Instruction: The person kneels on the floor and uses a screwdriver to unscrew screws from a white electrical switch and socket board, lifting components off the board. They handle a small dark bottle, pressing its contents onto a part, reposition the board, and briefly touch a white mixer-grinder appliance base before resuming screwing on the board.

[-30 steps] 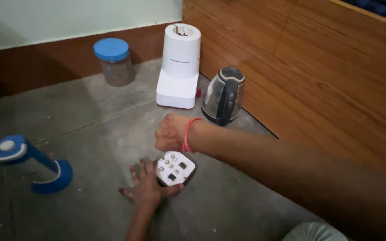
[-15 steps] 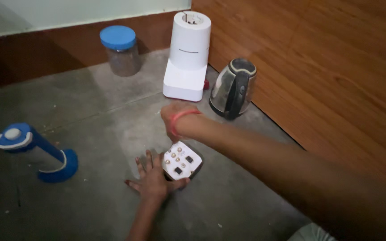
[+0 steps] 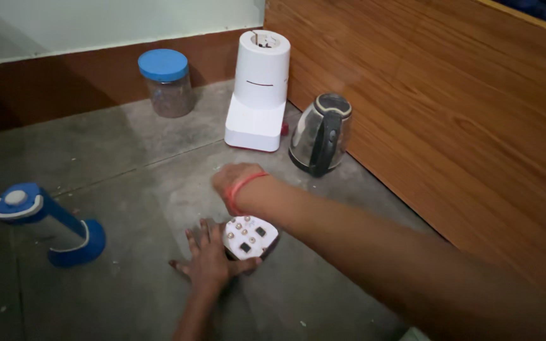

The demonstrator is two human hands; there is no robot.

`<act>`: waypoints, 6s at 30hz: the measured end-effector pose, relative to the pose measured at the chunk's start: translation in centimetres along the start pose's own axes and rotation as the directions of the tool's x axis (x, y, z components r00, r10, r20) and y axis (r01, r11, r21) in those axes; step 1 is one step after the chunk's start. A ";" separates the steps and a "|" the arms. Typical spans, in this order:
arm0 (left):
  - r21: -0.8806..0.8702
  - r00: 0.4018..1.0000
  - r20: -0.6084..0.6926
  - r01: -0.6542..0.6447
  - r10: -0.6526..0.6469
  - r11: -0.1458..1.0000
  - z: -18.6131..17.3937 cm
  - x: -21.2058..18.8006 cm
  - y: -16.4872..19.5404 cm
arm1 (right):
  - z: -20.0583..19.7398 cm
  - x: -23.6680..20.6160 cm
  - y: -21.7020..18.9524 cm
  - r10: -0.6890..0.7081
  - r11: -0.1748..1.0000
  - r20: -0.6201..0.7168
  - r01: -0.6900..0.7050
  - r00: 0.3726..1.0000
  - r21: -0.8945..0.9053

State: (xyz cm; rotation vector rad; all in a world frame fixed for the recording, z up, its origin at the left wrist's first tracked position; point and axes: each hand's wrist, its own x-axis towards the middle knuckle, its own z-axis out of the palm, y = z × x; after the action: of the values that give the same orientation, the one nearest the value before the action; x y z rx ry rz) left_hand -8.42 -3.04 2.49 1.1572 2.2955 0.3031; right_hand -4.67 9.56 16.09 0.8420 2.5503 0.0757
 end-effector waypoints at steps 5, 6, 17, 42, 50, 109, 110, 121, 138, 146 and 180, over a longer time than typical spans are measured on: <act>-0.016 1.000 0.015 0.020 -0.019 1.000 0.1 0.1 -0.1 | -0.1 -1.4 -0.1 -0.391 0.886 -0.151 0.327 0.908 -0.329; -0.011 1.000 0.016 0.023 -0.023 1.000 0.1 0.1 0.0 | -0.3 -1.4 -0.3 -0.360 0.904 -0.148 0.306 0.921 -0.299; 0.023 0.998 0.037 0.045 -0.046 0.999 -0.2 -0.1 0.6 | -0.9 -1.6 0.7 0.174 0.962 -0.063 -0.155 0.983 0.225; 0.157 0.999 0.045 0.006 -0.013 0.988 0.9 1.0 3.1 | 1.2 -3.2 0.1 -0.180 0.979 -0.269 0.145 0.946 -0.146; 0.161 0.994 0.019 -0.111 0.109 0.981 0.5 0.8 1.5 | 1.3 -3.0 1.8 -0.366 0.917 -0.208 0.313 0.907 -0.249; 0.117 0.990 -0.043 -0.127 0.132 0.985 1.3 0.8 1.3 | -1.4 -0.1 0.1 -0.198 0.968 -0.120 0.175 0.973 -0.178; 0.108 0.991 -0.040 -0.126 0.131 0.986 1.2 0.8 1.3 | -1.4 -0.1 0.1 -0.159 0.978 -0.107 0.141 0.981 -0.155; 0.058 0.986 -0.096 -0.133 0.138 0.989 1.5 1.0 1.0 | -2.6 1.2 -2.8 0.275 0.934 0.006 -0.269 0.961 0.236; 0.087 0.991 -0.062 -0.114 0.120 0.990 1.6 1.1 1.0 | 0.6 0.0 -0.6 -0.423 0.856 -0.080 0.369 0.902 -0.363; 0.064 0.988 -0.111 -0.101 0.108 0.993 2.0 0.8 1.1 | -0.2 -2.4 1.7 -0.170 0.984 -0.096 0.164 0.981 -0.070; 0.035 0.993 -0.080 -0.085 0.088 0.996 1.6 0.3 1.7 | -0.9 -1.9 1.5 -0.456 0.850 -0.098 0.400 0.885 -0.343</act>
State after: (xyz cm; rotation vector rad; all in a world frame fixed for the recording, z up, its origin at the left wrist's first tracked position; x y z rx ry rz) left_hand -6.55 -1.79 1.82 1.2848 2.3320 0.3536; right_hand -2.90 9.80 17.96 0.1340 2.7258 0.4210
